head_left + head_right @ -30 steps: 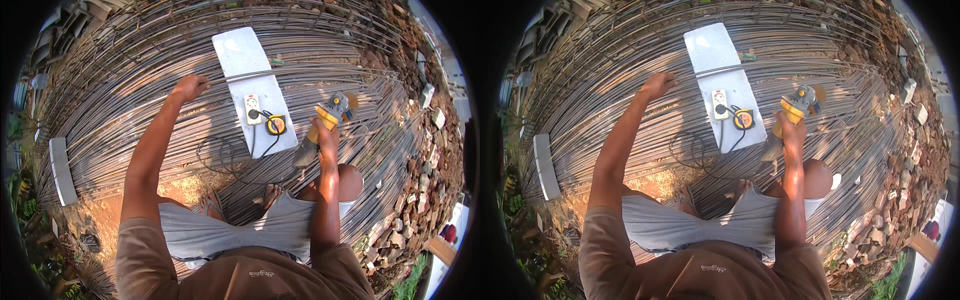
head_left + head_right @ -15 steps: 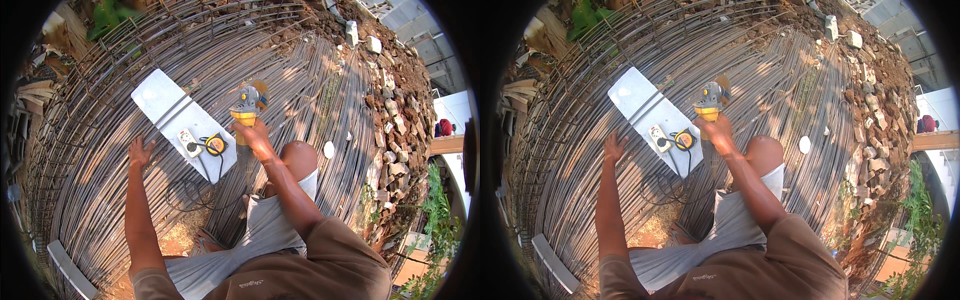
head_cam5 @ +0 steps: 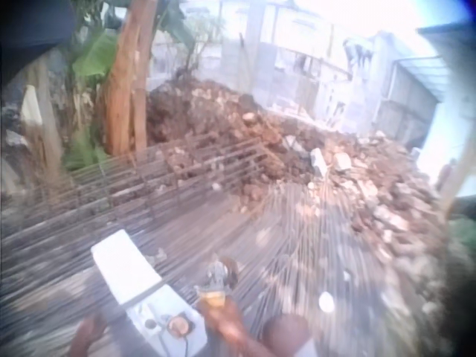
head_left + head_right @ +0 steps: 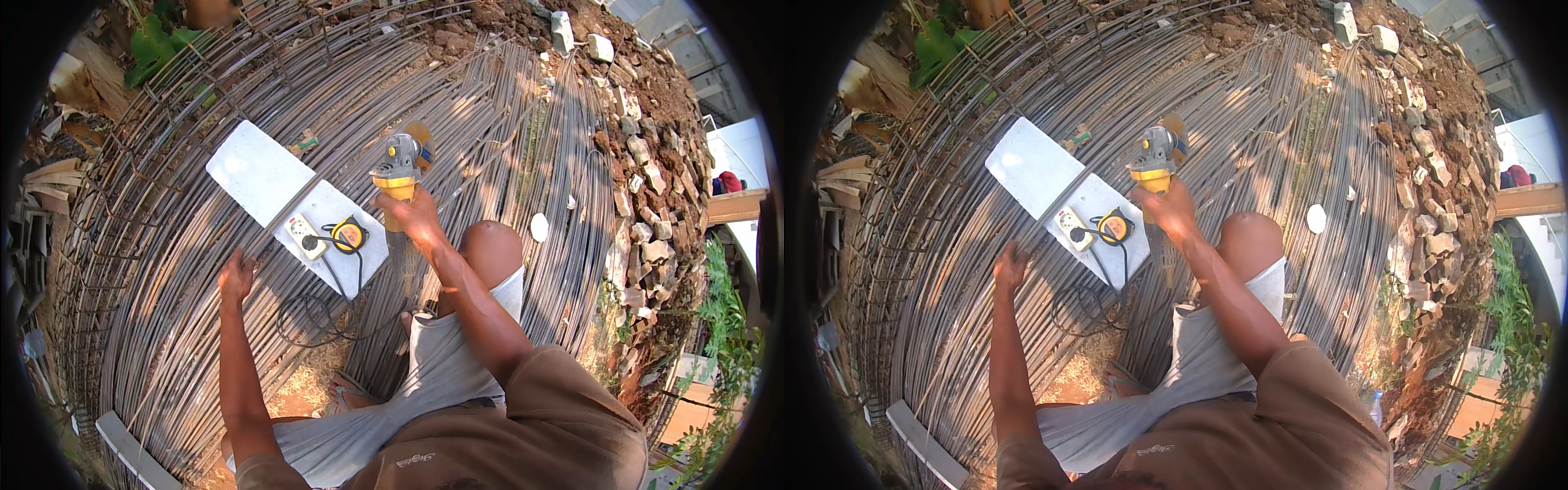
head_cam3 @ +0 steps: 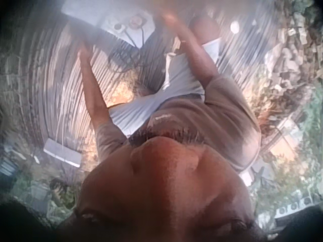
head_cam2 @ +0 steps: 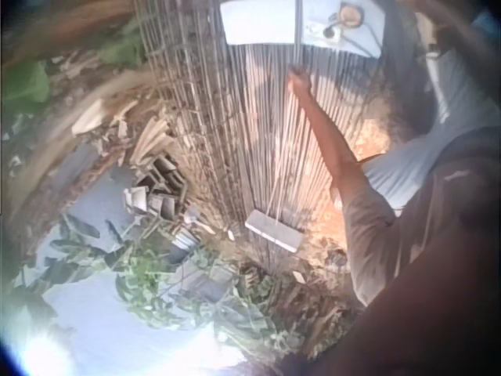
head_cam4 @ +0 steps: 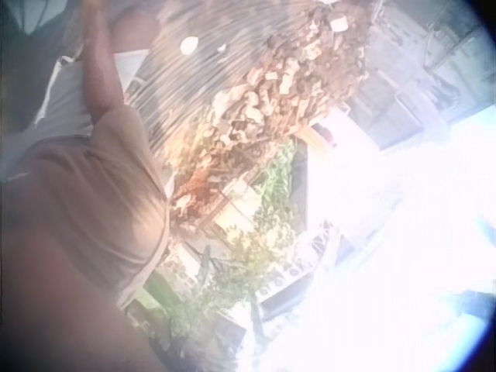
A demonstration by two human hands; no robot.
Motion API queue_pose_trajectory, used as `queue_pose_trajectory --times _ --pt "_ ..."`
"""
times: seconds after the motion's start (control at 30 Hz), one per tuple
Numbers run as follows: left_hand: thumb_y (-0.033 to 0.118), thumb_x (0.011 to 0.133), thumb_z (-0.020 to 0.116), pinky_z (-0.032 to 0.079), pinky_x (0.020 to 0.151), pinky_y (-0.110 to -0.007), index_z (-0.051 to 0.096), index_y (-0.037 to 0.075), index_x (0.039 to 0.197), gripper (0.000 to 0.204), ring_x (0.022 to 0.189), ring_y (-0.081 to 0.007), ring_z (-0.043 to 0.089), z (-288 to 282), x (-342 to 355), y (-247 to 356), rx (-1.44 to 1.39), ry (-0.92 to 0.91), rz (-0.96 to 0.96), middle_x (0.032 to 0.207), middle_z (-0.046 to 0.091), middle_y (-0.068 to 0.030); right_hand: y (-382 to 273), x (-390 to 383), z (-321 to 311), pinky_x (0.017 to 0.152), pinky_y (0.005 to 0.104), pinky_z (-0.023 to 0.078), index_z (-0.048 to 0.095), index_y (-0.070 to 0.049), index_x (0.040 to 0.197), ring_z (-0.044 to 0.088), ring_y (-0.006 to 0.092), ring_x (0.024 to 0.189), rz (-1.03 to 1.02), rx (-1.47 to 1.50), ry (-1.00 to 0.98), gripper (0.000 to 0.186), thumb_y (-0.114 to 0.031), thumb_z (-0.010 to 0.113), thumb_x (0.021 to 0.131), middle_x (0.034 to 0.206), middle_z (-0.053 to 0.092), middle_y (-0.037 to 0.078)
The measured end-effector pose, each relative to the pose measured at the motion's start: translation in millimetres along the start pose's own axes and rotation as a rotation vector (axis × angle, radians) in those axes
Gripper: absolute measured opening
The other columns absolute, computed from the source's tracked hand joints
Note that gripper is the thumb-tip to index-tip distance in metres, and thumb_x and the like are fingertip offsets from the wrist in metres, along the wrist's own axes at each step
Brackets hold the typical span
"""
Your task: The person measures a bundle of steel rods with a tape measure, then uses an angle grinder to cut the rods. The person handles the power cord and plugs the grinder into a power strip before cutting.
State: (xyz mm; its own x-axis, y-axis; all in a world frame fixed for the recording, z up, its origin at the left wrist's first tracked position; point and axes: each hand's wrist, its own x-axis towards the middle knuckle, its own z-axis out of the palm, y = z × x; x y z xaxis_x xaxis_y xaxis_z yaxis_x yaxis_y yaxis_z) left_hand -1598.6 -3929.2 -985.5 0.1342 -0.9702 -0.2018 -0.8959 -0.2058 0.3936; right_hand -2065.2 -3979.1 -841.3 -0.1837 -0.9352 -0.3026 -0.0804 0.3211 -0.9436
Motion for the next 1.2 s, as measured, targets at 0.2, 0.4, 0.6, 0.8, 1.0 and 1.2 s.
queue_pose_trajectory --times 0.2,0.4,0.6,0.8,1.0,1.2 --pt "0.057 0.097 0.078 0.037 0.12 -0.057 0.074 0.005 0.125 0.059 0.104 -0.0429 0.068 1 1 20 -0.071 0.083 -0.047 0.101 0.074 -0.0182 7 12 -15 0.09 0.0382 0.058 0.071 -0.003 0.134 0.073 0.0204 0.103 0.086 0.002 0.01 0.056 -0.018 0.092 0.084 0.117 0.076 0.008" --pt "0.065 0.105 0.067 0.019 0.132 -0.063 0.079 0.01 0.121 0.059 0.115 -0.0419 0.072 5 46 -20 -0.284 0.077 -0.219 0.115 0.082 -0.0183 19 39 -15 0.089 0.0383 0.058 0.071 -0.002 0.133 0.072 0.0206 0.104 0.027 -0.018 0.064 0.056 -0.017 0.093 0.083 0.12 0.076 0.008" --pt "0.062 0.11 0.063 0.022 0.126 -0.076 0.078 0.014 0.128 0.053 0.114 -0.0437 0.071 21 44 -10 -0.099 0.164 -0.158 0.119 0.08 -0.0158 76 85 -44 0.085 0.0394 0.059 0.075 -0.001 0.125 0.074 0.0216 0.095 0.154 -0.186 0.179 0.05 -0.015 0.094 0.081 0.11 0.078 0.008" --pt "0.062 0.112 0.061 0.028 0.123 -0.076 0.081 0.011 0.121 0.056 0.108 -0.0416 0.07 26 31 3 -0.105 0.226 -0.162 0.131 0.076 -0.0158 129 109 -57 0.086 0.0399 0.06 0.078 0.0 0.123 0.078 0.026 0.098 0.289 -0.366 0.317 0.055 -0.032 0.094 0.08 0.111 0.082 0.014" --pt "0.062 0.111 0.063 0.037 0.121 -0.058 0.081 0.007 0.131 0.061 0.115 -0.0392 0.07 26 43 10 -0.012 0.345 -0.172 0.131 0.078 -0.0183 188 131 -52 0.108 0.0475 0.059 0.074 -0.001 0.138 0.074 0.042 0.126 0.413 -0.619 0.35 0.081 -0.049 0.096 0.076 0.132 0.076 0.025" --pt "0.065 0.109 0.065 0.042 0.117 -0.057 0.081 0.006 0.133 0.065 0.112 -0.0369 0.07 19 44 25 -0.03 0.332 -0.17 0.126 0.079 -0.0152 226 120 -32 0.114 0.0507 0.052 0.077 -0.002 0.137 0.061 0.0479 0.13 0.292 -0.627 0.502 0.084 -0.05 0.099 0.072 0.139 0.062 0.032"
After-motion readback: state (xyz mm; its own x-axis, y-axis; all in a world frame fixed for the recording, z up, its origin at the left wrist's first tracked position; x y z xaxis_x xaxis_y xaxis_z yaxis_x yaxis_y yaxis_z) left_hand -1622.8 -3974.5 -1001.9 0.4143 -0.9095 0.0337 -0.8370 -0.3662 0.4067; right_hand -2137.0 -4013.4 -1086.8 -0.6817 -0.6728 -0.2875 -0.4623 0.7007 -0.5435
